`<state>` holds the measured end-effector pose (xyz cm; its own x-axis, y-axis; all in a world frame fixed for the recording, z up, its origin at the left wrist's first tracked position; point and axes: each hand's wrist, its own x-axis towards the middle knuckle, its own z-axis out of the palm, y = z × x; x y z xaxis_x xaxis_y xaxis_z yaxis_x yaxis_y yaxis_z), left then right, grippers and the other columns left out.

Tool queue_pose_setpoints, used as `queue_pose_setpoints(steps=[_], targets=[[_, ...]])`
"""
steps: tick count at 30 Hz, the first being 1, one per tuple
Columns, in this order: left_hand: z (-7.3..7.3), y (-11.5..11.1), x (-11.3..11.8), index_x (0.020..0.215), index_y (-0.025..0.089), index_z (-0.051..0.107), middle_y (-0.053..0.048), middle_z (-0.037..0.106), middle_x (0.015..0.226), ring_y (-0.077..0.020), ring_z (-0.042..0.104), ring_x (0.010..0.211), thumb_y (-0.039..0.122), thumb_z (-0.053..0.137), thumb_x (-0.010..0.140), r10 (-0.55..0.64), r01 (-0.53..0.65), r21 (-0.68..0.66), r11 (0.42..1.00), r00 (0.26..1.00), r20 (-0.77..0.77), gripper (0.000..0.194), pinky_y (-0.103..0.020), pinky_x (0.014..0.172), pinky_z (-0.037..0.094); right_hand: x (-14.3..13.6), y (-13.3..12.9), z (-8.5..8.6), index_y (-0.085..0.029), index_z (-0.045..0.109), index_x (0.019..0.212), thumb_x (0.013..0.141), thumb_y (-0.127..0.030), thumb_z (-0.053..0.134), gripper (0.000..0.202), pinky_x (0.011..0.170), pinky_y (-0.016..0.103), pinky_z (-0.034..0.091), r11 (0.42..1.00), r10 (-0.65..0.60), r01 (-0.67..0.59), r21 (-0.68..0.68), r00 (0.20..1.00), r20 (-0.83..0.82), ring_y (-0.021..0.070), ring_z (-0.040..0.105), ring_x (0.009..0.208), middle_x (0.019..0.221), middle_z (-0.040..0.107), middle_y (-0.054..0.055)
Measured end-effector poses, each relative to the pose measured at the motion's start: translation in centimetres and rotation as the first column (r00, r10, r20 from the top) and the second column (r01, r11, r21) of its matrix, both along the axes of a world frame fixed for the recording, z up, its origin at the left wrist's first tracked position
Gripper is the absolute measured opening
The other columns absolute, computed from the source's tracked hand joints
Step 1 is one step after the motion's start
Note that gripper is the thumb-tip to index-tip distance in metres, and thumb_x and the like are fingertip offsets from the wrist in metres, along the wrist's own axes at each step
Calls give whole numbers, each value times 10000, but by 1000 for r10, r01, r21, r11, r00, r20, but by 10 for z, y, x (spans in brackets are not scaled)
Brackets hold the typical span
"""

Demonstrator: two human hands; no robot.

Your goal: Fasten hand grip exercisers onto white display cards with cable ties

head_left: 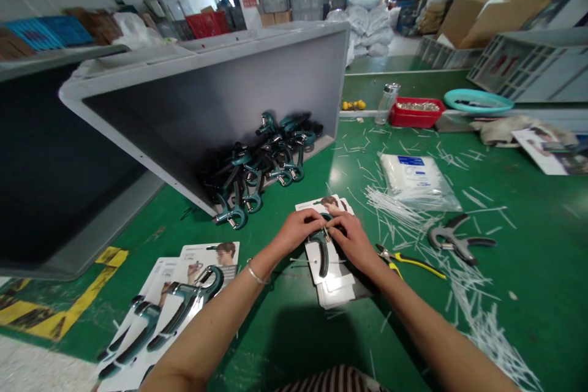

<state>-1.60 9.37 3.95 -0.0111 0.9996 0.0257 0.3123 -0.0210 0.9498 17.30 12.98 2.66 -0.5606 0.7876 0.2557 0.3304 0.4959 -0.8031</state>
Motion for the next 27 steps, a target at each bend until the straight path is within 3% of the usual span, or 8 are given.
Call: queue_pose_setpoints(steps=[2,6,9,13,16,20,23,27], targets=[[10,1,2,771,158,666,-16,660,723,-154,583,673,322,625,851,37,-37,4,999,996,-77,187,-276,653,462,-1,-3,-1,-230,607,1015,890,-215,536,144,1068,484,323,999,-27,27,26,1000,-6,269,463,1296,1320,589,97],[25,-18,24,761,191,623,-51,649,812,-211,579,835,240,535,908,80,34,244,969,893,-444,178,-376,832,460,-7,-6,-4,-218,552,1148,880,-188,502,275,1061,492,334,990,-125,127,64,992,-31,280,469,1277,1326,575,132],[17,-42,46,840,182,625,-89,627,869,-252,543,898,185,456,940,69,231,315,921,697,-713,196,-440,885,431,-12,-3,-6,-224,532,1190,867,-168,488,331,1086,487,311,990,-111,115,82,992,-57,268,459,1297,1363,552,122],[0,-63,60,882,165,633,-103,619,890,-263,529,899,134,430,946,37,387,273,881,518,-855,215,-442,867,426,-11,1,-6,-226,570,1112,857,-181,516,265,1065,474,335,992,-84,87,88,996,-44,266,489,1251,1288,595,104],[8,-72,55,998,159,615,-123,622,1016,-278,528,988,279,481,967,89,278,280,919,545,-834,183,-454,900,417,2,-2,2,-229,592,1068,881,-207,521,202,1014,459,376,994,-77,80,80,996,-38,266,519,1168,1204,626,90],[20,-87,46,1067,151,575,-153,593,1053,-324,527,996,585,639,818,265,-51,287,957,562,-784,504,-479,859,420,27,-21,21,-234,621,1025,940,-222,485,161,924,425,408,987,45,-63,150,991,123,256,539,1006,1038,660,69],[13,-92,46,950,172,584,-103,580,911,-282,551,877,479,685,810,232,-89,221,971,559,-796,352,-419,782,438,32,-38,31,-206,644,973,931,-227,536,117,873,430,394,939,130,-231,256,925,357,268,524,929,932,664,83],[6,-92,42,908,187,595,-79,576,891,-245,561,847,275,612,860,187,-56,196,979,632,-752,102,-382,776,454,21,-47,33,-195,652,913,903,-207,594,60,810,428,371,874,74,-311,374,845,530,292,497,925,888,649,108]])
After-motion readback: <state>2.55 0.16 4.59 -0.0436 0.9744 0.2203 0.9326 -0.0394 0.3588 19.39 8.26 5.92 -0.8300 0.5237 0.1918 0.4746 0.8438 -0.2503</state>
